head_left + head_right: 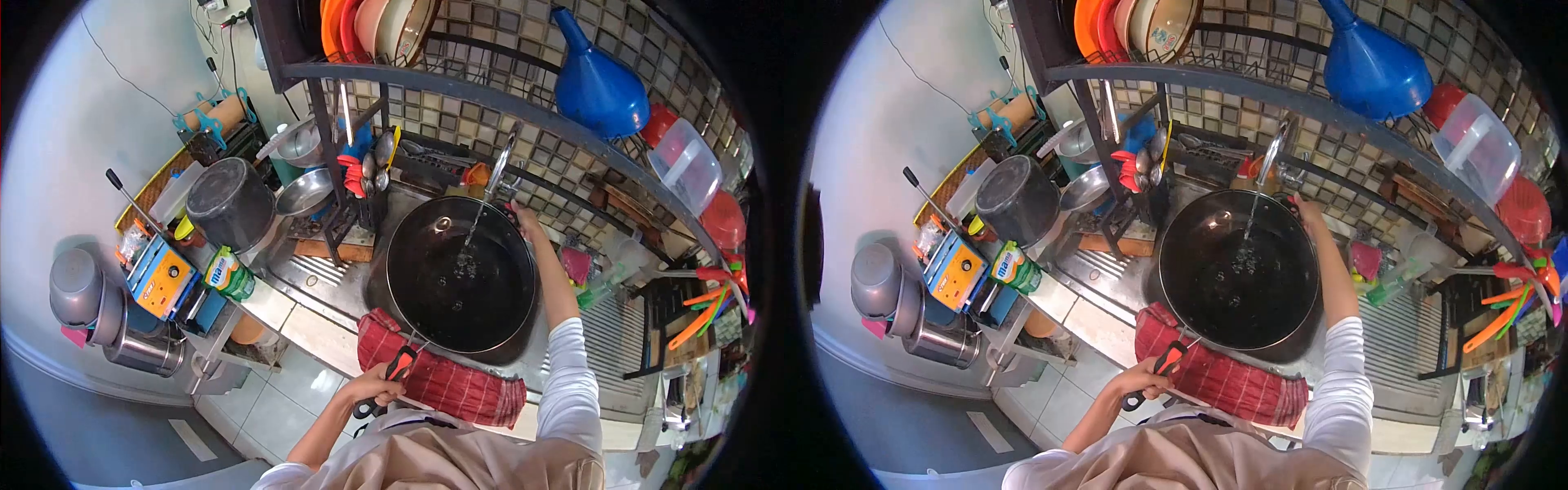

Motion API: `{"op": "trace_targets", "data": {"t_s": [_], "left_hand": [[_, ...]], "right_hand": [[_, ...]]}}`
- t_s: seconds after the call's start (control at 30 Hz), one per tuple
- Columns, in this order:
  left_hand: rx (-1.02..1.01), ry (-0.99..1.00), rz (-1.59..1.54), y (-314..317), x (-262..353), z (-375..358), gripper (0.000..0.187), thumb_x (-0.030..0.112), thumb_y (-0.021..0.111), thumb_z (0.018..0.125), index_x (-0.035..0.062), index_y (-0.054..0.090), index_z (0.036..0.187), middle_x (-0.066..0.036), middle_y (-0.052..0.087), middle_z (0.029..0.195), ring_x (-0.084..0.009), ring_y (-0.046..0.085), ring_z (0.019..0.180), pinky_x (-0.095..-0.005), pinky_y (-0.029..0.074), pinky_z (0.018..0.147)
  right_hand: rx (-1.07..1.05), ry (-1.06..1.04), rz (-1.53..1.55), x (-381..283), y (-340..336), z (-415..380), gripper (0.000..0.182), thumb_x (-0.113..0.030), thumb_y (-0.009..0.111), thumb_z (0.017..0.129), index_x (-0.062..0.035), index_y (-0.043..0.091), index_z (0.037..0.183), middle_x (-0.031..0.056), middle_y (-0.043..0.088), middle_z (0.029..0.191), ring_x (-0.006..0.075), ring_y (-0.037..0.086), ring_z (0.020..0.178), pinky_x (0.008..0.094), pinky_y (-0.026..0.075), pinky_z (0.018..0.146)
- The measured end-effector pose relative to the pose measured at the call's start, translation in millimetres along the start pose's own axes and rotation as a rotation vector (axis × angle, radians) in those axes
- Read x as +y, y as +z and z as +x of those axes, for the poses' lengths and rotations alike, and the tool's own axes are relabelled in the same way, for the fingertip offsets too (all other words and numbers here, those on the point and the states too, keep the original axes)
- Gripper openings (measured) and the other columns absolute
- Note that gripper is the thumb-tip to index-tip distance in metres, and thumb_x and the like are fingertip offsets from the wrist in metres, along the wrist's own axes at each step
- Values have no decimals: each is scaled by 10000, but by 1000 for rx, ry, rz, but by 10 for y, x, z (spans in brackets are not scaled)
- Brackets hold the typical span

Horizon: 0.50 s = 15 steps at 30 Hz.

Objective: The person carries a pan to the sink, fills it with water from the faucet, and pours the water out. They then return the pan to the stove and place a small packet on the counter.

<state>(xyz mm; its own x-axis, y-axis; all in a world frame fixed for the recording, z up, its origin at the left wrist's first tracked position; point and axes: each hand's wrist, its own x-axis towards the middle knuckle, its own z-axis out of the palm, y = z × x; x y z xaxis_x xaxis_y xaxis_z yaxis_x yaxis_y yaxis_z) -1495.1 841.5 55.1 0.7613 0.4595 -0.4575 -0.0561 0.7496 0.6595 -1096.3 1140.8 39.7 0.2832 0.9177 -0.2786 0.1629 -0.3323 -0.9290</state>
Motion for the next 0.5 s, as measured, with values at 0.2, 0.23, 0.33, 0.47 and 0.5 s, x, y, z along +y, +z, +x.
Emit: {"op": "trace_targets", "data": {"t_s": [0.2,0.23,0.33,0.47,0.5], "left_hand": [[-70,-68,-75,54,-202,-53,251,-18,505,740,139,375,886,56,346,544,-13,275,385,-177,181,342],[-67,-73,-73,53,-236,-61,246,-15,509,741,136,379,885,56,347,539,-12,277,383,-176,183,340],[-56,-82,-50,95,-301,-148,239,-9,519,738,127,387,884,56,333,518,-13,273,374,-176,181,333],[-22,-110,59,122,-257,-347,228,-13,519,735,116,392,874,67,304,500,-15,251,361,-183,164,334],[-31,-117,34,118,-276,-391,229,-12,520,735,115,390,874,68,302,497,-15,252,362,-185,163,334]], "right_hand": [[175,-179,-352,342,-284,-57,537,-513,445,791,-10,631,761,136,616,754,257,577,759,345,411,691],[210,-227,-323,414,-300,-59,572,-538,433,780,-2,631,777,156,616,781,284,575,800,362,406,721],[305,-232,-508,282,-347,-617,571,-543,436,773,-7,633,770,142,620,789,282,575,817,358,407,736],[366,-210,-440,337,-305,-897,558,-538,437,771,-17,636,758,146,619,796,287,573,822,355,407,748],[381,-234,-448,362,-292,-899,539,-522,444,775,-16,628,764,144,613,774,273,572,790,348,406,721]]}}
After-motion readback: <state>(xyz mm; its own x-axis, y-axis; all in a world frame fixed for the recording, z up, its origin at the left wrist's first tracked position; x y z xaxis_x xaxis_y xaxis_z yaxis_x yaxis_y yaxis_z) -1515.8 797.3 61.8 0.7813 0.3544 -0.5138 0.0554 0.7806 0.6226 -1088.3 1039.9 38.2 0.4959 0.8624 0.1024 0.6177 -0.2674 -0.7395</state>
